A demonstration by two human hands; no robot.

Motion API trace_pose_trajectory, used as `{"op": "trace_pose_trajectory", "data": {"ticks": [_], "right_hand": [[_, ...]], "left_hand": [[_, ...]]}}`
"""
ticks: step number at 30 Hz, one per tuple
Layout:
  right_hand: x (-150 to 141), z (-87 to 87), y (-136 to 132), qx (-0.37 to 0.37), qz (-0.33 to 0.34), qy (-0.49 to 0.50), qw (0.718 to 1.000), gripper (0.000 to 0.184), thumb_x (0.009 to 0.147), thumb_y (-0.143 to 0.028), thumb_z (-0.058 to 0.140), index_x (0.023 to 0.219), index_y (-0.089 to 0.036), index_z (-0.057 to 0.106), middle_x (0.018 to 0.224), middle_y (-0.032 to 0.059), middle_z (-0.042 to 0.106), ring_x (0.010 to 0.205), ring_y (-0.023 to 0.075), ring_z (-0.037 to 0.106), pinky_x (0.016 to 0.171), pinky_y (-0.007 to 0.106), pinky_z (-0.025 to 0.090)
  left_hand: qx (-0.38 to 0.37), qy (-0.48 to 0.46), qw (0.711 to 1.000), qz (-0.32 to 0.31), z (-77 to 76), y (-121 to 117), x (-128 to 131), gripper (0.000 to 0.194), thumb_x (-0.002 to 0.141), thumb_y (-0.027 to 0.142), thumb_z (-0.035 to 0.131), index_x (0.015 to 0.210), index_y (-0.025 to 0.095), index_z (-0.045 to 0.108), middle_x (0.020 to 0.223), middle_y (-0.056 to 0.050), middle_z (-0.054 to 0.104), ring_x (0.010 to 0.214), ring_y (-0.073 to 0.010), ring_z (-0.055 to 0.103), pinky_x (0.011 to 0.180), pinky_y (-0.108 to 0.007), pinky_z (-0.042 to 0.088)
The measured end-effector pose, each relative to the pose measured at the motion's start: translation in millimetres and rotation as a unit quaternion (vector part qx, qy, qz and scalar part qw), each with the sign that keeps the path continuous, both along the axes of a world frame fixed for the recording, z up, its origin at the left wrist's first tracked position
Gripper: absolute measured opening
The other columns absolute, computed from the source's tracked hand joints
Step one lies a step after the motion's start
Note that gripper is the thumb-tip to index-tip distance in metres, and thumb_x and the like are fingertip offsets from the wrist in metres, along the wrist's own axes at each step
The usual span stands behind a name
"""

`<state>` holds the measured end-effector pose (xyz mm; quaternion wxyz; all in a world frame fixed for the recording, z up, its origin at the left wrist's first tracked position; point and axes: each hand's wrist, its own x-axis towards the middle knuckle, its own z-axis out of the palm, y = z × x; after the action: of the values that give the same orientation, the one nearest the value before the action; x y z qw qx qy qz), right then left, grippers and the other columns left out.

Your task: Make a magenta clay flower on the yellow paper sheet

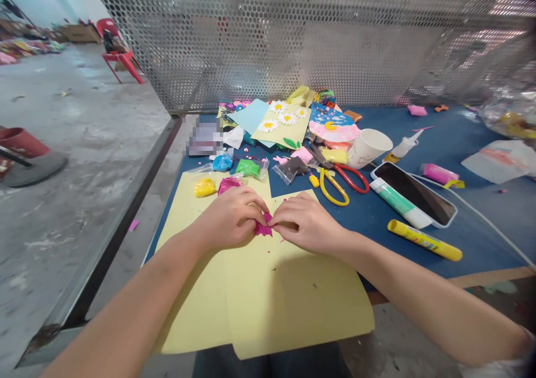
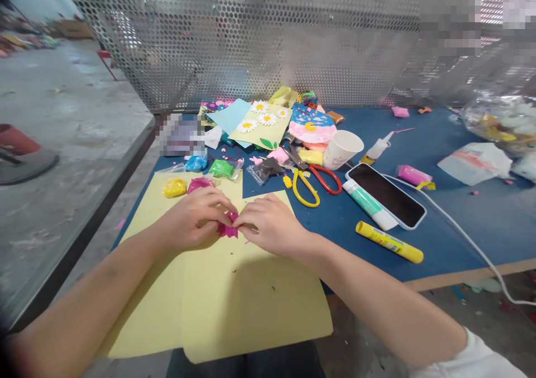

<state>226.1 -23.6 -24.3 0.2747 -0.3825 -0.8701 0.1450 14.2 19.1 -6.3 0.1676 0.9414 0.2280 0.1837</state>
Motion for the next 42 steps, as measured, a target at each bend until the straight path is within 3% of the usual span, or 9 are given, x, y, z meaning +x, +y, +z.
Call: {"op": "trace_pose_trajectory", "data": {"ticks": [5, 17, 26, 31, 42], "right_hand": [[-0.6, 0.8, -0.5, 0.002, -0.003, -0.005, 1.0, 0.018, 0.083, -0.01, 0.058, 0.077, -0.021, 0.071, 0.079, -0.0012, 0.073, 0.077, 0.0133, 0.065, 0.072, 0.03, 0.03], [-1.5, -2.1, -0.9, 0.085, -0.018, -0.053, 0.995, 0.022, 0.086, -0.012, 0.054, 0.076, -0.022, 0.071, 0.075, -0.0017, 0.068, 0.072, 0.0114, 0.06, 0.07, 0.031, 0.027], [0.4, -4.1, -0.3, 0.088, -0.004, -0.065, 0.994, 0.024, 0.089, -0.015, 0.053, 0.08, -0.024, 0.073, 0.078, -0.0009, 0.069, 0.073, 0.0116, 0.059, 0.071, 0.032, 0.026], [2.5, -1.5, -1.2, 0.084, -0.012, -0.042, 0.995, 0.017, 0.085, -0.017, 0.058, 0.083, -0.024, 0.074, 0.077, -0.0018, 0.069, 0.073, 0.0116, 0.06, 0.069, 0.032, 0.027], [3.5, -2.0, -2.0, 0.076, -0.012, -0.045, 0.996, 0.018, 0.082, -0.016, 0.058, 0.072, -0.023, 0.071, 0.074, -0.0021, 0.068, 0.071, 0.0112, 0.059, 0.069, 0.032, 0.027]], "left_hand": [[0.0, -0.003, 1.0, 0.0, 0.2, 0.1, 0.2, 0.038, 0.072, 0.003, 0.043, 0.078, 0.025, 0.073, 0.096, -0.001, 0.072, 0.092, -0.02, 0.06, 0.086, -0.037, 0.044], [-0.005, -0.001, 1.0, 0.002, -0.1, -0.1, 0.1, 0.036, 0.072, 0.004, 0.043, 0.078, 0.022, 0.073, 0.096, -0.003, 0.071, 0.09, -0.0203, 0.06, 0.085, -0.037, 0.045], [-0.001, -0.002, 1.0, 0.004, -0.5, -0.1, 0.6, 0.037, 0.071, 0.004, 0.043, 0.077, 0.024, 0.073, 0.095, -0.002, 0.072, 0.09, -0.0202, 0.06, 0.085, -0.037, 0.045], [-0.003, -0.005, 1.0, 0.001, 0.2, 0.1, 0.2, 0.036, 0.072, 0.005, 0.043, 0.078, 0.024, 0.073, 0.095, -0.002, 0.072, 0.089, -0.0203, 0.061, 0.084, -0.037, 0.046], [-0.01, -0.004, 1.0, 0.001, 0.1, 0.4, 0.1, 0.036, 0.072, 0.005, 0.043, 0.079, 0.025, 0.073, 0.096, -0.002, 0.072, 0.091, -0.0203, 0.061, 0.085, -0.037, 0.046]]}}
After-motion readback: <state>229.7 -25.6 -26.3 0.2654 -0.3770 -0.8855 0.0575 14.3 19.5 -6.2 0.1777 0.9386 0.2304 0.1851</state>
